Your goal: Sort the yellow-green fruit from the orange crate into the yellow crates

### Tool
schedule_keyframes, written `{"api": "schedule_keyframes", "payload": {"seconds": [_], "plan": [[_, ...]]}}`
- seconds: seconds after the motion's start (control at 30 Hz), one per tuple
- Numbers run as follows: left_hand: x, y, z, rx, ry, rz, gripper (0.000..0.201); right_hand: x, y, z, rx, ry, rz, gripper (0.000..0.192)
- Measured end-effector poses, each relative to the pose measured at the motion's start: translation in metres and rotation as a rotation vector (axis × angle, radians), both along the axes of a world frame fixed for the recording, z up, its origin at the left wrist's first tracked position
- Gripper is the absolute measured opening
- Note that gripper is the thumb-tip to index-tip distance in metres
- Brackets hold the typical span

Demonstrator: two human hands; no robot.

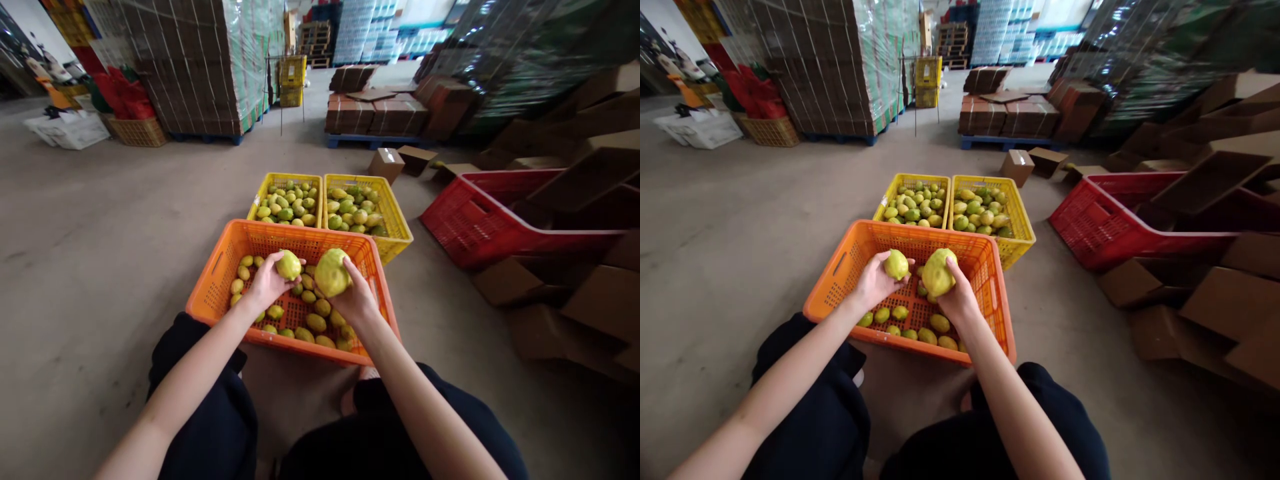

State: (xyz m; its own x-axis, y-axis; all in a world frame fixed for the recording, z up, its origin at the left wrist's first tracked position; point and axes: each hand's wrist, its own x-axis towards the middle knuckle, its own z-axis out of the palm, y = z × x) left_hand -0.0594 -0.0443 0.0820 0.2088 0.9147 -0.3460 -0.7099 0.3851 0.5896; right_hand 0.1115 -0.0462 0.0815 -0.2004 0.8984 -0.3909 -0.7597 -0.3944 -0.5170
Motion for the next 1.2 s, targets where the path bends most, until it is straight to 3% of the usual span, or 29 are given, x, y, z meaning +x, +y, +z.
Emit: {"api": "schedule_keyframes", "payload": {"seconds": [0.37, 0.67, 0.9, 1.2], "plan": [[-0.005, 0.004, -0.007, -0.092, -0.112, 0.000, 0.017, -0.001, 0.000, -0.008, -0.091, 0.025, -0.007, 0.025], [-0.008, 0.005, -0.008, -0.082, -0.030, -0.013, 0.019, -0.003, 0.001, -0.018, -0.168, -0.107, 0.118, 0.030], [-0.008, 0.005, -0.009, -0.076, 0.023, 0.054, 0.015, -0.006, -0.007, -0.005, -0.081, -0.057, 0.149, 0.020], [-0.003, 0.005, -0.002, -0.117, 0.008, 0.118, 0.017, -0.007, -0.010, 0.000, -0.077, -0.052, 0.175, 0.022]]}}
